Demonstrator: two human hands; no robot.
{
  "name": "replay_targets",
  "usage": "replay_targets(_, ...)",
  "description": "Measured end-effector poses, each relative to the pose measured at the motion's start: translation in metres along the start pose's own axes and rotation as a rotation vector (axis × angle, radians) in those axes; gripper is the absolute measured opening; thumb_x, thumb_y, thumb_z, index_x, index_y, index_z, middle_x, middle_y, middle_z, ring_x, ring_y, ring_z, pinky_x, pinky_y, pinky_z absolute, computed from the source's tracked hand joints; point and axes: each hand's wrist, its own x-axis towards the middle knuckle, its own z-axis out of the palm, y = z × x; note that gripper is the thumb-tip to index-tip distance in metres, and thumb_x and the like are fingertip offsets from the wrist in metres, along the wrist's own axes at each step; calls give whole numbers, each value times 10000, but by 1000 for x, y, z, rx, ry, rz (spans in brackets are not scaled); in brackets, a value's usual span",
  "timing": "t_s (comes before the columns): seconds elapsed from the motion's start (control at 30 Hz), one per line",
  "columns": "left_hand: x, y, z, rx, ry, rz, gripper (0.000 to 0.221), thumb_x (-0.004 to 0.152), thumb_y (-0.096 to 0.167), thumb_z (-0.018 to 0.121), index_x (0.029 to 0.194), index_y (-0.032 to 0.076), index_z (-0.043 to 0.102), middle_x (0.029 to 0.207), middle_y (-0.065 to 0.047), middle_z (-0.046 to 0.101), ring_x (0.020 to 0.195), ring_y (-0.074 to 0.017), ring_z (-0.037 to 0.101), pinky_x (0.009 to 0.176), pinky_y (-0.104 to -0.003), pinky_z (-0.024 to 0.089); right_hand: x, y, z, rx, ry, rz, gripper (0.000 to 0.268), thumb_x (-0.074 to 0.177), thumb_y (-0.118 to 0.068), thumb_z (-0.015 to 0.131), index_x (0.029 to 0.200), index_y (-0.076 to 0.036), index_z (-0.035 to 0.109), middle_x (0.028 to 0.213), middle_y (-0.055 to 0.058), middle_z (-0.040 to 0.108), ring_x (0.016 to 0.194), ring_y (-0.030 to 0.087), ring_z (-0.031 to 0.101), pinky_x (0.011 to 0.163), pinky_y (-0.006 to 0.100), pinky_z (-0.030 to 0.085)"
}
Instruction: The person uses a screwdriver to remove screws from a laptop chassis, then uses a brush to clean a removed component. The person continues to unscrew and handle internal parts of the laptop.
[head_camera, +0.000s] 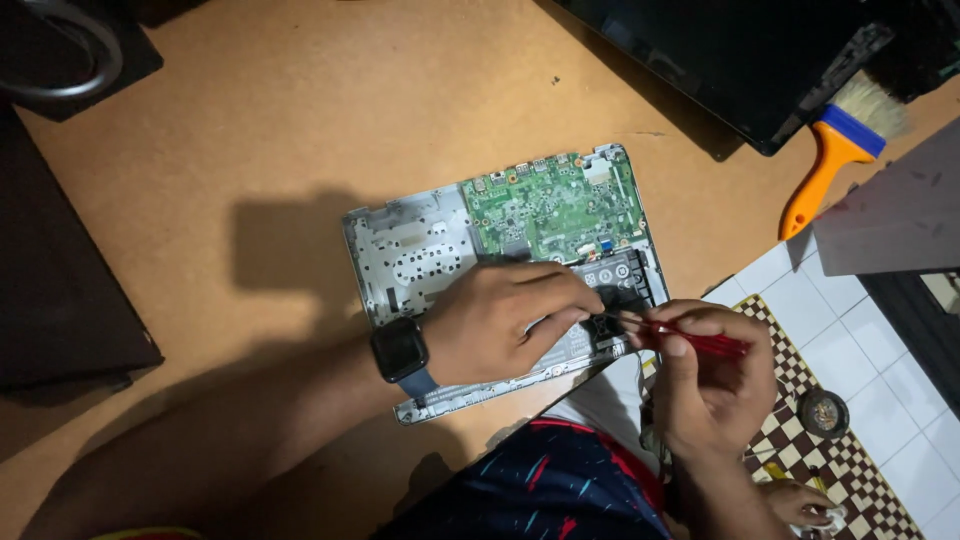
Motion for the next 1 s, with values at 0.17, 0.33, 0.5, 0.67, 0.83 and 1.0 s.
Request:
replay_targets(0.17,0,2,1,25,17,27,109,941,18,642,1032,52,691,1014,-59,738,715,-207,689,622,-311,556,-1,-2,1,-128,17,-82,172,1024,-11,544,1138,-4,415,1113,216,622,939,241,671,849,321,627)
replay_targets(0.33,-4,-1,4,27,9,88,115,952,20,645,1054,40,696,1031,-84,724,743,-243,702,650,-345,571,-4,-1,4,53,35,35,209,1027,-45,568,1176,-42,421,1119,183,595,1043,252,664,916,376,643)
replay_targets(0.5,-12,2,8,323,-51,190,284,914,72,641,1197,91,660,1147,-39,686,898,-222,682,832,-352,523,-8,-7,7,16,52,98,166,1034,2,515,1155,9,401,1058,205,634,867,286,733,800,353,641)
replay_targets(0.67,-6,11,3,414,-52,314,271,911,46,627,1179,30,666,1126,-64,624,812,-204,583,773,-319,486,-2,10,4,437,162,361,133,1037,-56,560,1153,-3,523,1022,202,651,797,265,694,725,325,577)
replay_targets(0.83,-6,17,7,406,-14,270,183,926,58,628,1105,52,663,1007,-69,606,692,-214,558,698,-354,489,-2,13,1,497,197,433,167,1027,-91,600,1165,-3,566,1018,167,662,794,249,694,693,294,565)
replay_targets(1.0,-9,10,7,322,-64,127,484,1019,166,633,1454,6,493,1345,-163,653,1094,-297,714,938,-389,572,7,4,-8,354,182,344,109,1078,-107,542,1155,-30,545,1022,141,662,819,203,691,769,310,580)
